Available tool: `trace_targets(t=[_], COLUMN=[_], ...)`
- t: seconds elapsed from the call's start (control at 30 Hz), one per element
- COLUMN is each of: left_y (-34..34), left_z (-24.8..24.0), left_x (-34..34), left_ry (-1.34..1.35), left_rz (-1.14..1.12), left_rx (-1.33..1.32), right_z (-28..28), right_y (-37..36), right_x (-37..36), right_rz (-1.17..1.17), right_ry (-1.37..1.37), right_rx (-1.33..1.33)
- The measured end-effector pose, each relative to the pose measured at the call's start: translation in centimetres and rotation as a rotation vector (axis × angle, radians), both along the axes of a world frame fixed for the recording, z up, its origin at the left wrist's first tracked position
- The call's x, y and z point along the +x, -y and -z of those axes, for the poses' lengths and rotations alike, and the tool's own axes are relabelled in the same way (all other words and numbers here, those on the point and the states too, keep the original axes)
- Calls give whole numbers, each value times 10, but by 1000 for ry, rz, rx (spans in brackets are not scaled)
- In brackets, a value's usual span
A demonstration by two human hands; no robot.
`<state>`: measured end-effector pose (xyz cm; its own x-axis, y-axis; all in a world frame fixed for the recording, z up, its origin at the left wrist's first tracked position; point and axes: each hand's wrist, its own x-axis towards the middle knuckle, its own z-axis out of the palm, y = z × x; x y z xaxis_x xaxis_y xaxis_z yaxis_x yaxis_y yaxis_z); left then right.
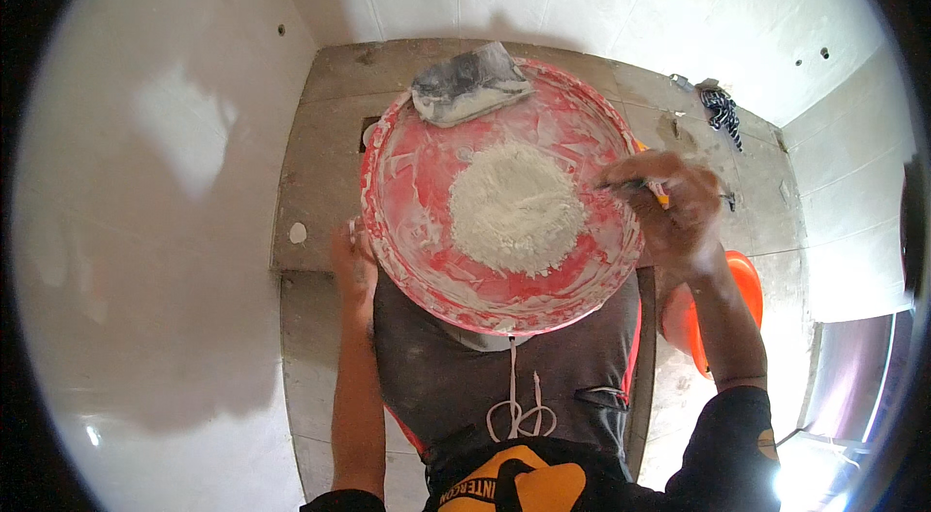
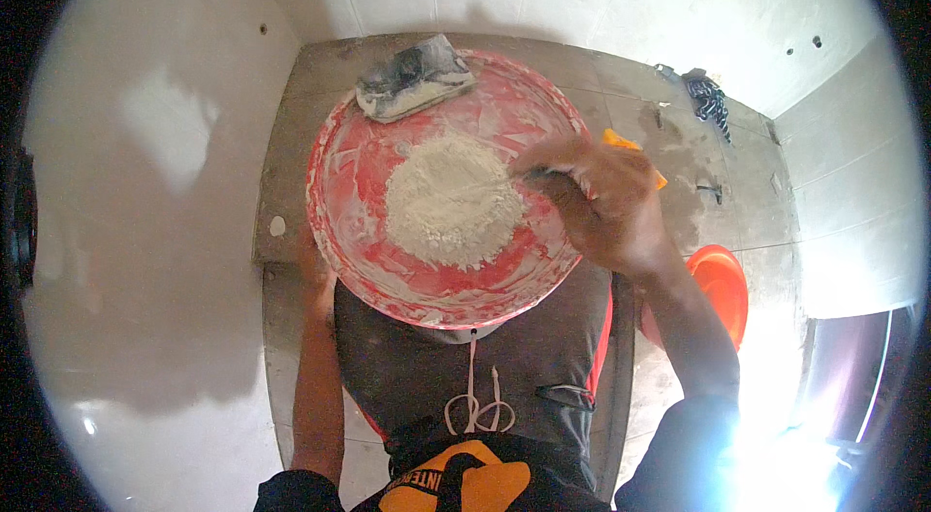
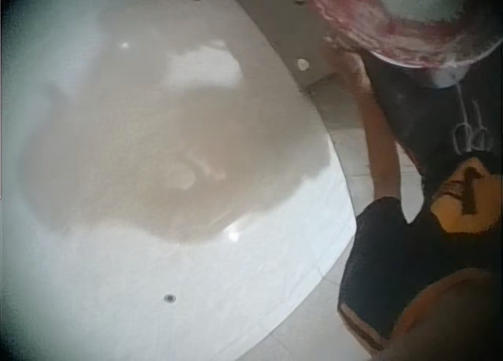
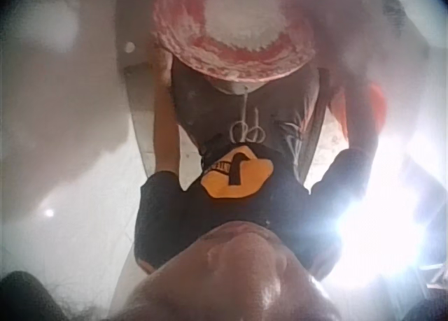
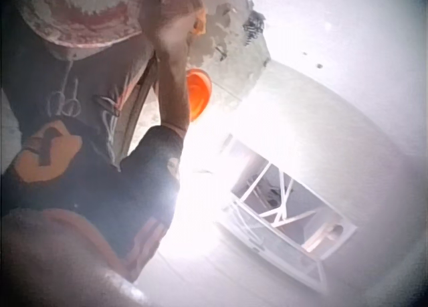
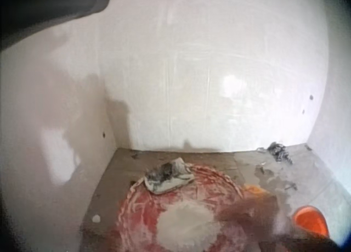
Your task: The person wipes the wall tiles with a cloth and subsequently mixes tile grout powder with water in a bucket lid using a scraper to create a paste.
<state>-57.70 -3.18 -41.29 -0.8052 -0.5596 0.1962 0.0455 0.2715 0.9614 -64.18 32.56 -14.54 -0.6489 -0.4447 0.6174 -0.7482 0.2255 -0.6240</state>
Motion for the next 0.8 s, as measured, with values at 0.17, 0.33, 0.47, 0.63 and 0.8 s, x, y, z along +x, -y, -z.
trace_targets(t=[0.17, 0.33, 0.47, 0.63, 0.8], left_y=[10, 3, -12, -16, 9], left_z=[7, -13, -33, -43, -19], left_x=[6, 4, 7, 4, 11], left_ry=[27, 102, 186, 86, 59], left_rz=[6, -28, -4, 173, 153], left_rx=[-393, -428, -148, 156, 122], right_z=[5, -5, 5, 2, -15], right_y=[13, 17, 16, 13, 4], right_x=[0, 2, -2, -2, -20], right_rz=[65, 61, 82, 86, 333], right_ry=[-11, 10, 32, 58, 324], right_rx=[183, 120, 52, 133, -213])
